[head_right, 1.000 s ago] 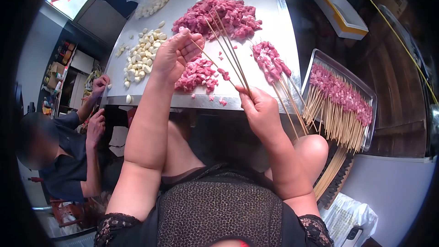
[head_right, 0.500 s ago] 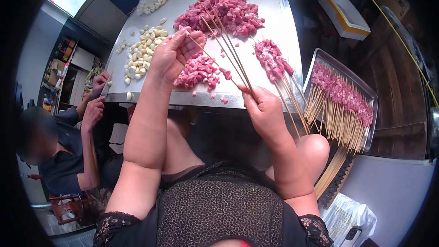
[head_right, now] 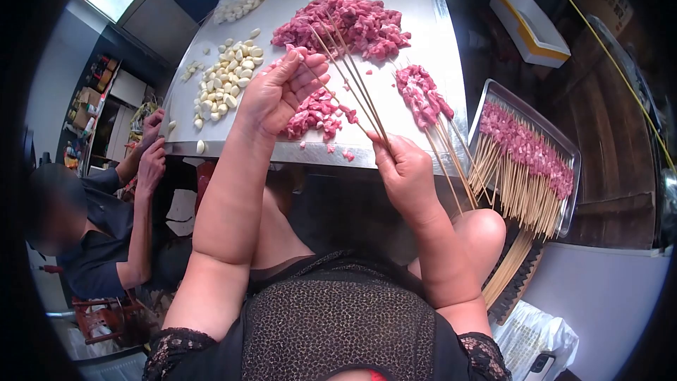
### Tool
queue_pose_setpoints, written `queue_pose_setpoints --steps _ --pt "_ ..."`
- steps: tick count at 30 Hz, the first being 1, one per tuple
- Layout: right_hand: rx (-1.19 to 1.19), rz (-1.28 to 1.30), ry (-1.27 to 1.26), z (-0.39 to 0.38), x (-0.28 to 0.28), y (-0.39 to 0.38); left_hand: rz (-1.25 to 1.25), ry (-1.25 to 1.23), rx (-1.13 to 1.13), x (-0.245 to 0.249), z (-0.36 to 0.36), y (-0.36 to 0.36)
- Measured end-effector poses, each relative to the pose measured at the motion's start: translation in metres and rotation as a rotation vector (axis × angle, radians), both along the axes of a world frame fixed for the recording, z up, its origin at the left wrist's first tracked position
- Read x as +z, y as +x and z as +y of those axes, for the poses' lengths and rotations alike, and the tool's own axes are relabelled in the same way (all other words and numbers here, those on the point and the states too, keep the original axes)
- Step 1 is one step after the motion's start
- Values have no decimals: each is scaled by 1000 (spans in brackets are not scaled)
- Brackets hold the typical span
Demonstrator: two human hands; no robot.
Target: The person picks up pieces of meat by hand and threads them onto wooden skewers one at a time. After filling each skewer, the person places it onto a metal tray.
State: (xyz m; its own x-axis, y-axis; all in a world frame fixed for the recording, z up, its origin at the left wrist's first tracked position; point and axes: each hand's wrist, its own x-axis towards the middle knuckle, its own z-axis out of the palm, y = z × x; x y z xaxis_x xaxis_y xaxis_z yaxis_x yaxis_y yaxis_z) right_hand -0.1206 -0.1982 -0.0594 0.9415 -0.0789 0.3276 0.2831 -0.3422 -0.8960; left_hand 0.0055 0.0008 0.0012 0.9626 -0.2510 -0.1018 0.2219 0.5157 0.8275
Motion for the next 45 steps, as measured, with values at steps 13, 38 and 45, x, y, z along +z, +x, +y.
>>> queue_pose_setpoints --steps 13,38,45 --pt "15 65 53 -3 4 0 -117 27 125 -2 -9 -2" --pt "84 78 101 2 -4 2 -95 -319 -10 -14 -9 1" --pt "250 383 539 9 3 4 -79 -323 -27 -16 -24 -8"
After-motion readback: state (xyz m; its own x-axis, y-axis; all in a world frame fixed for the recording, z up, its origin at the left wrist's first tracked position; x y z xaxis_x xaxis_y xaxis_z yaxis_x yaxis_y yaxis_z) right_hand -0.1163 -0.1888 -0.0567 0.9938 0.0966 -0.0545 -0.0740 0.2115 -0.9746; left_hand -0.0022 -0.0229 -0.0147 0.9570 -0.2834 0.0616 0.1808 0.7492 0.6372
